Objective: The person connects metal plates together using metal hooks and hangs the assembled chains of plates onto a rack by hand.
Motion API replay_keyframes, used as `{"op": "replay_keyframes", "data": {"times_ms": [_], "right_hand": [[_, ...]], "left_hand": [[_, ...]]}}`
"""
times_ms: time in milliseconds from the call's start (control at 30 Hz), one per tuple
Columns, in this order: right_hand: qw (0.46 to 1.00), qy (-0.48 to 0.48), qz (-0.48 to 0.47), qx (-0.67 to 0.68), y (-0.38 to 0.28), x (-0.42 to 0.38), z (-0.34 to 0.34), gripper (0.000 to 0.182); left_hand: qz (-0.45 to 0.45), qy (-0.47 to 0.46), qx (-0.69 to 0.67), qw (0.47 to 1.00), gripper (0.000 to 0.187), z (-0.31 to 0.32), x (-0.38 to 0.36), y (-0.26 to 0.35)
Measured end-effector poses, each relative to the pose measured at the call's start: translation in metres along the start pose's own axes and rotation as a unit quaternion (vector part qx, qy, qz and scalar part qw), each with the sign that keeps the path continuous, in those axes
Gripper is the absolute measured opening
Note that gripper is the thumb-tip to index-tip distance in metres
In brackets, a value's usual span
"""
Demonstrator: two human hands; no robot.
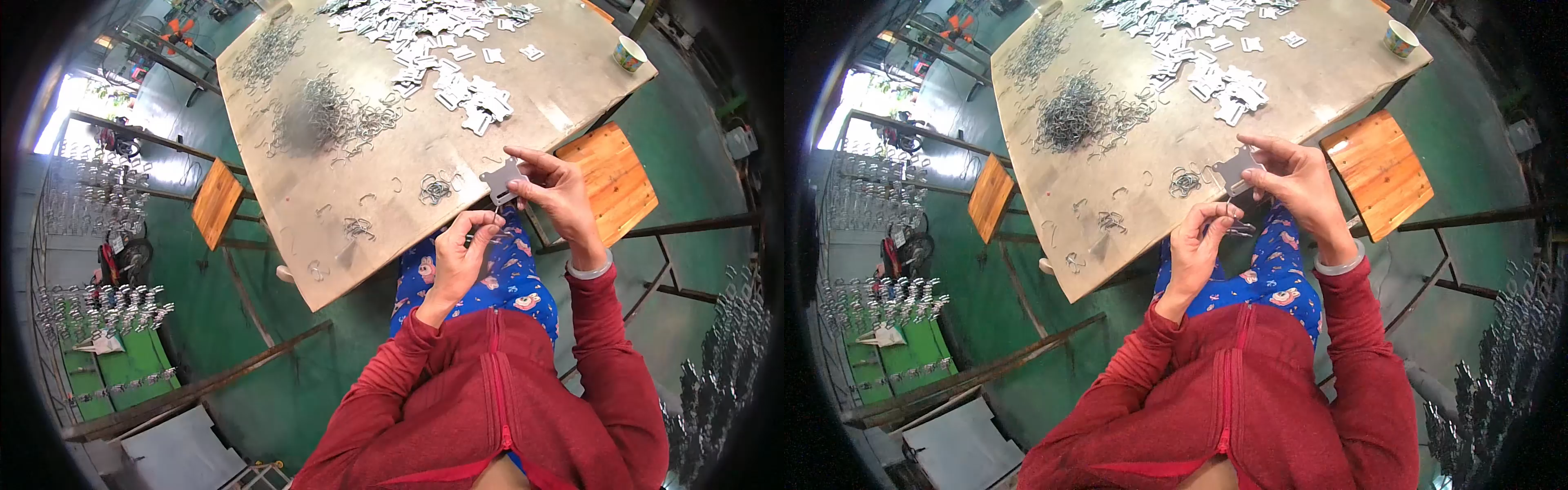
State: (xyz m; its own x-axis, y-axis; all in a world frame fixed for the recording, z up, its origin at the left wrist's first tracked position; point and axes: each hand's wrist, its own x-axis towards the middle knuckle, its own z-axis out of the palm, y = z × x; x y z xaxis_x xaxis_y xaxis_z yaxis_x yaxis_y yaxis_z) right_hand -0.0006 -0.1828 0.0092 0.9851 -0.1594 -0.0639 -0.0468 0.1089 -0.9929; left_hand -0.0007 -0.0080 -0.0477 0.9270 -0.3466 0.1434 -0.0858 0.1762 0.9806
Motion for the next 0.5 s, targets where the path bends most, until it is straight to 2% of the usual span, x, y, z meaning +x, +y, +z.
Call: {"op": "replay_keyframes", "data": {"times_ms": [133,233,300,433,500], "right_hand": [[1.0,-0.002,0.009,0.012,-0.005,-0.002,0.002,0.044],[1.0,-0.001,0.013,0.011,-0.009,-0.002,0.003,0.043],[1.0,-0.001,0.014,-0.008,-0.011,-0.003,0.006,0.041],[1.0,-0.017,0.008,0.01,-0.014,-0.007,0.01,0.041],[0.999,-0.002,-0.019,-0.032,-0.017,-0.012,0.015,0.038]], "left_hand": [[-0.008,-0.001,0.003,1.0,0.008,-0.001,0.002,-0.002],[0.019,-0.01,0.029,0.999,0.008,0.0,0.004,0.0],[0.051,-0.02,0.093,0.994,0.008,-0.002,0.004,0.003],[0.036,-0.033,0.095,0.994,0.008,-0.007,0.001,0.003],[0.079,-0.028,0.124,0.989,0.01,-0.008,0.002,0.007]]}}
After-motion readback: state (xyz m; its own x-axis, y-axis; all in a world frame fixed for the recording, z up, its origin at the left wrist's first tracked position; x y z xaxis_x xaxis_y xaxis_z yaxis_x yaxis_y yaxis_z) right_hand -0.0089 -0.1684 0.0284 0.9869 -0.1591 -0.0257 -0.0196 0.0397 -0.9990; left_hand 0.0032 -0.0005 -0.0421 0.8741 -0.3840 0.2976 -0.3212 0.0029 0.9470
